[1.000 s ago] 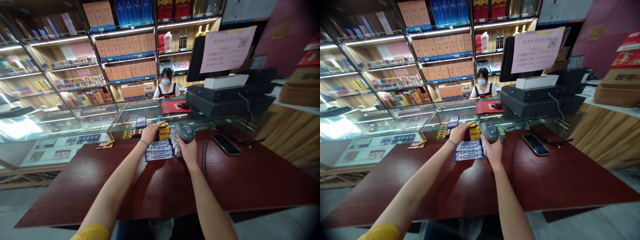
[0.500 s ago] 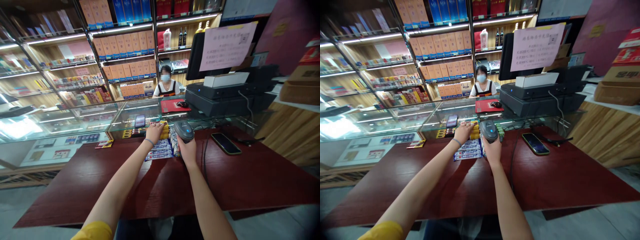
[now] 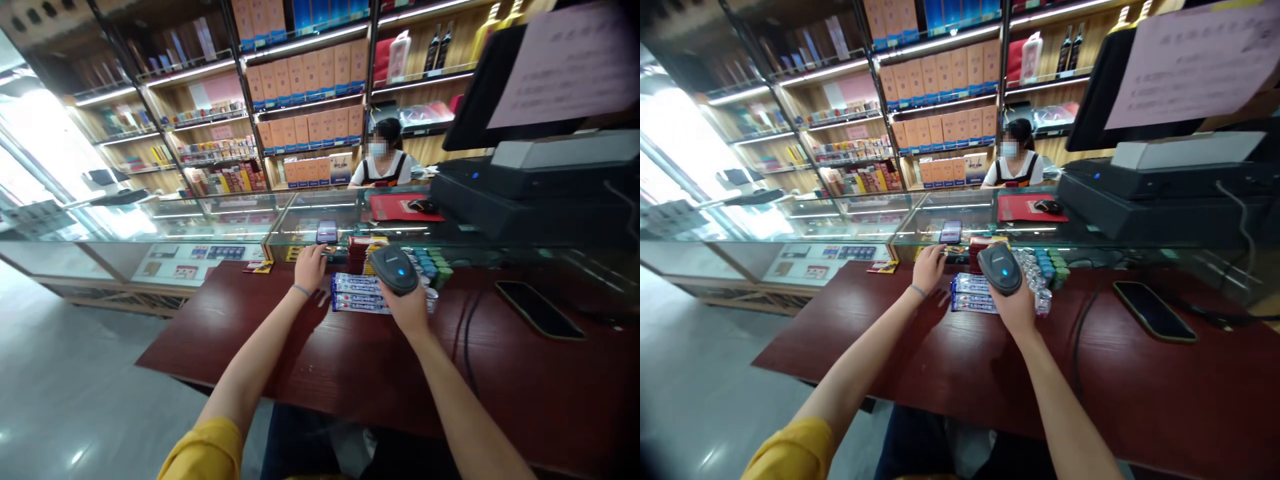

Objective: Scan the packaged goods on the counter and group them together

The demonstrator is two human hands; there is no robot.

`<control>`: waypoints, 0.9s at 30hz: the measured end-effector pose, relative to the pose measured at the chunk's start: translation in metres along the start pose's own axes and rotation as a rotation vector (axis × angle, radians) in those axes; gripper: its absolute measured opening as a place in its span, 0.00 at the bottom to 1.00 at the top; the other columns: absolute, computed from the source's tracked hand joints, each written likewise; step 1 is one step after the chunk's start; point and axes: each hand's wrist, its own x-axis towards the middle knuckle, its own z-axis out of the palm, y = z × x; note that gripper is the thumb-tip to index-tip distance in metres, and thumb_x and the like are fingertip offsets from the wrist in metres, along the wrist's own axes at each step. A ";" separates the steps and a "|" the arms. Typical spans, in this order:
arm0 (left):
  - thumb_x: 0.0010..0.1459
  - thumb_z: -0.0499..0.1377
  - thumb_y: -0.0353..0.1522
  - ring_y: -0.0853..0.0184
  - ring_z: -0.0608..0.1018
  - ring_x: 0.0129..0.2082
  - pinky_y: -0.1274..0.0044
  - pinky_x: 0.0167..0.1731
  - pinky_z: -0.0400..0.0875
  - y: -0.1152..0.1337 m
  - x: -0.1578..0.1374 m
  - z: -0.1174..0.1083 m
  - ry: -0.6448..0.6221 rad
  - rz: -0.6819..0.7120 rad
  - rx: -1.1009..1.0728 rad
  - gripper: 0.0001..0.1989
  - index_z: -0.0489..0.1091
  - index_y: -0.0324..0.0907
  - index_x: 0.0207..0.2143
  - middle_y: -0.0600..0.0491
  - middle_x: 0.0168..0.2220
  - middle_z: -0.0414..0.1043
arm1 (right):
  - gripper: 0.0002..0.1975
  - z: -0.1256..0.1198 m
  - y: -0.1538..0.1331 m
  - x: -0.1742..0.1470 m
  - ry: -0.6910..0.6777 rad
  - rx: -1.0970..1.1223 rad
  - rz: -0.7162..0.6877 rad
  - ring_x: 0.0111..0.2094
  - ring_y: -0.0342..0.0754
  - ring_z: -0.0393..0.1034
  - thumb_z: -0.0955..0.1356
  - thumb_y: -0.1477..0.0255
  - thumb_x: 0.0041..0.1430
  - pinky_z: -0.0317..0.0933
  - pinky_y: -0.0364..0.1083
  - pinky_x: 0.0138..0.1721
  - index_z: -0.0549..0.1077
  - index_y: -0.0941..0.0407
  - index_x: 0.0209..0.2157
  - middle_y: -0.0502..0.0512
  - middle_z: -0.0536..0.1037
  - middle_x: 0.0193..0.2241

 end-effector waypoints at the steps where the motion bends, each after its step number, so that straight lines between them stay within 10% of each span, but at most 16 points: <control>1: 0.59 0.62 0.27 0.51 0.71 0.59 0.59 0.66 0.57 -0.012 -0.005 -0.014 0.028 -0.030 0.044 0.16 0.76 0.47 0.50 0.43 0.51 0.74 | 0.27 0.005 -0.003 -0.003 -0.013 0.008 -0.007 0.40 0.61 0.79 0.71 0.56 0.54 0.72 0.55 0.39 0.73 0.57 0.51 0.63 0.83 0.37; 12: 0.59 0.64 0.36 0.46 0.63 0.66 0.56 0.66 0.55 -0.124 -0.045 -0.135 0.002 -0.269 0.703 0.24 0.71 0.40 0.57 0.35 0.63 0.64 | 0.19 0.053 -0.037 -0.022 -0.266 -0.128 -0.085 0.37 0.63 0.80 0.70 0.57 0.50 0.69 0.53 0.36 0.71 0.51 0.42 0.57 0.82 0.30; 18: 0.59 0.61 0.52 0.40 0.46 0.74 0.47 0.68 0.41 -0.151 -0.039 -0.146 -0.121 -0.419 0.806 0.37 0.65 0.46 0.67 0.38 0.74 0.48 | 0.16 0.081 -0.057 -0.024 -0.345 -0.193 -0.097 0.32 0.61 0.80 0.69 0.57 0.50 0.65 0.49 0.31 0.69 0.49 0.39 0.54 0.81 0.28; 27: 0.62 0.60 0.48 0.39 0.55 0.71 0.44 0.66 0.45 -0.161 -0.035 -0.146 -0.208 -0.427 0.756 0.29 0.70 0.51 0.63 0.41 0.70 0.60 | 0.21 0.100 -0.052 -0.037 -0.358 -0.128 -0.069 0.38 0.63 0.81 0.68 0.56 0.51 0.67 0.50 0.34 0.68 0.50 0.44 0.57 0.82 0.31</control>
